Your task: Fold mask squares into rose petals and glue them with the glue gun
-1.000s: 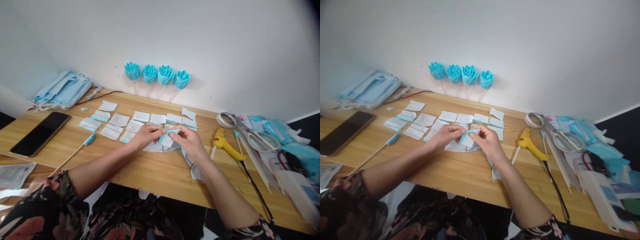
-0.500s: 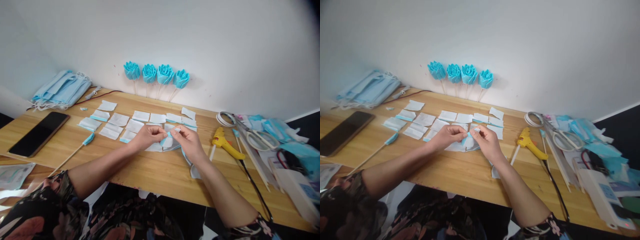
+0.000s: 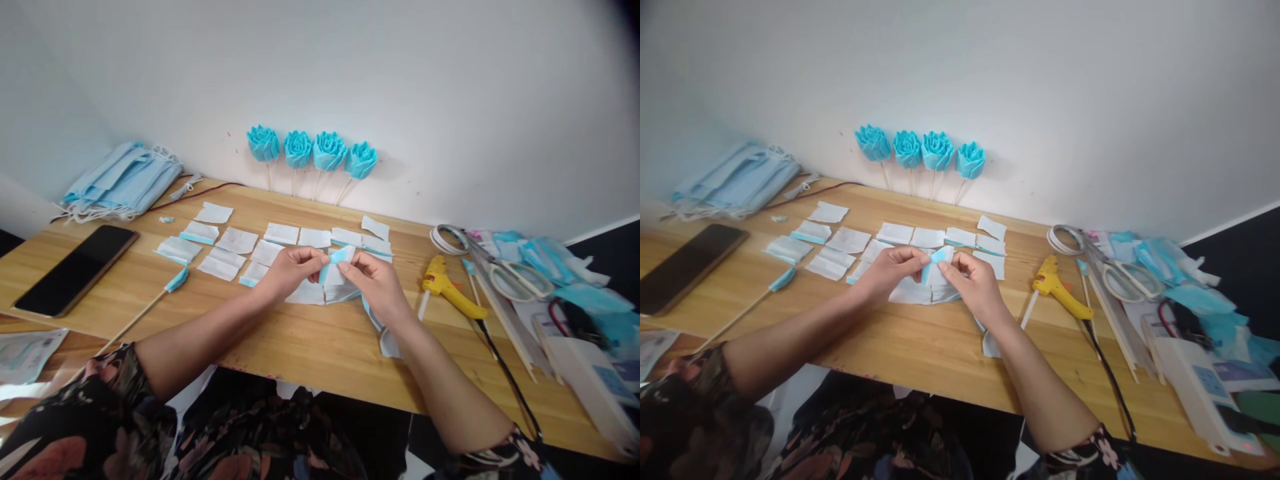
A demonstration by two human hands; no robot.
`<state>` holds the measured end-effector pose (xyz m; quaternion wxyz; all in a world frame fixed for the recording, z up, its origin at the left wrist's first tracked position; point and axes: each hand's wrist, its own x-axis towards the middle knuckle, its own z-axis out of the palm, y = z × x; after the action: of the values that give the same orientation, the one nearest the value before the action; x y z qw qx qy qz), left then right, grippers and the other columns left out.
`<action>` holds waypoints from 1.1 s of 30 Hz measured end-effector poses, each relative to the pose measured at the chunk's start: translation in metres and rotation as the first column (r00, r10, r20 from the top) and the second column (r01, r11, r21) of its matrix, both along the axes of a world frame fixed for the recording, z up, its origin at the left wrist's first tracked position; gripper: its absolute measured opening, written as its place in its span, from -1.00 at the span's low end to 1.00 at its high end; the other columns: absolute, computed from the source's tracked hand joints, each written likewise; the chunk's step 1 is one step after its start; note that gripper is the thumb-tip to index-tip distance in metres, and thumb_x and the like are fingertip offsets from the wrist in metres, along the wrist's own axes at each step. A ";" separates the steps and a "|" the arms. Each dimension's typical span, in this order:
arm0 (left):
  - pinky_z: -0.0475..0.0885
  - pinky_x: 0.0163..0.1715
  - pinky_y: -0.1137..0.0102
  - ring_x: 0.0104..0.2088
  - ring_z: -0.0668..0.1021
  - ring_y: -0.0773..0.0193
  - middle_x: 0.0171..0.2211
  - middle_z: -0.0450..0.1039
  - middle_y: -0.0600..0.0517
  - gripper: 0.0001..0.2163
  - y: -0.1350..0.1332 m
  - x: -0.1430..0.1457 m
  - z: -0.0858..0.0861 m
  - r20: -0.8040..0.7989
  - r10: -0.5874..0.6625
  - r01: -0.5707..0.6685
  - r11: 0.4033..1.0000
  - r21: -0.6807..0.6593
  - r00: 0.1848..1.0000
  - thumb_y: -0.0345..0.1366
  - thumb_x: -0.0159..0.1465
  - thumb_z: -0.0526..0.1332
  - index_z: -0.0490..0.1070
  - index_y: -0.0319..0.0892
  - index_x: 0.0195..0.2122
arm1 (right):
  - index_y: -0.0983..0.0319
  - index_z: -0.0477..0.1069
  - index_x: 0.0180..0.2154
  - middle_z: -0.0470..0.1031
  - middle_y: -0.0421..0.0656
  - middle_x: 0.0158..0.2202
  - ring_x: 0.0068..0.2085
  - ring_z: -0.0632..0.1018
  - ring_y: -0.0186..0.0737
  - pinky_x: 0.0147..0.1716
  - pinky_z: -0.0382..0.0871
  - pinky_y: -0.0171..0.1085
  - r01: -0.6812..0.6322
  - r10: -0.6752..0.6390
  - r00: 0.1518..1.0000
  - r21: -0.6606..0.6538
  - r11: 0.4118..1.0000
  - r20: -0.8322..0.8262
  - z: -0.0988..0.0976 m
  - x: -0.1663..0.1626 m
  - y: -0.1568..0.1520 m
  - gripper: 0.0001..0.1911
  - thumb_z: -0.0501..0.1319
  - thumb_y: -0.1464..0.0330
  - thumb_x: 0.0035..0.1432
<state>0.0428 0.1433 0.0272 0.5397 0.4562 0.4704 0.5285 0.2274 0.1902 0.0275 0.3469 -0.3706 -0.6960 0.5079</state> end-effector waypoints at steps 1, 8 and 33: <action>0.34 -0.42 0.45 -0.52 0.39 0.41 -0.61 0.36 0.10 -0.72 0.000 0.000 0.001 -0.017 0.001 -0.001 1.000 -0.003 1.000 -0.16 0.18 0.32 0.40 -0.20 -0.58 | 0.21 0.42 -0.43 0.42 -0.24 -0.45 -0.40 0.38 -0.31 -0.36 0.24 -0.29 0.000 -0.001 1.000 0.019 1.000 0.021 0.000 0.000 0.000 -0.74 0.27 0.17 0.19; 0.32 -0.43 0.46 -0.54 0.37 0.43 -0.59 0.39 0.13 -0.82 0.000 -0.002 0.004 -0.001 -0.045 0.045 0.998 -0.046 0.999 -0.20 0.09 0.39 0.50 -0.21 -0.48 | 0.21 0.39 -0.49 0.33 -0.27 -0.52 -0.45 0.32 -0.34 -0.43 0.16 -0.30 -0.008 -0.013 0.990 0.150 0.989 0.139 0.005 0.000 -0.004 -0.71 0.21 0.21 0.23; 0.47 -0.36 0.39 -0.42 0.56 0.33 -0.44 0.47 0.06 -0.83 0.002 -0.006 0.004 0.348 0.008 0.026 0.995 -0.092 0.937 -0.27 0.21 0.34 0.43 -0.25 -0.27 | -0.04 0.28 0.22 0.47 -0.10 0.11 0.11 0.47 -0.02 0.04 0.44 0.06 0.011 -0.214 0.961 0.747 0.664 0.176 -0.001 0.003 0.007 -0.43 0.18 0.49 0.23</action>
<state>0.0366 0.1458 0.0317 0.6379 0.3314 0.3900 0.5754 0.2306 0.1969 0.0269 0.4078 -0.3015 -0.8550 0.1089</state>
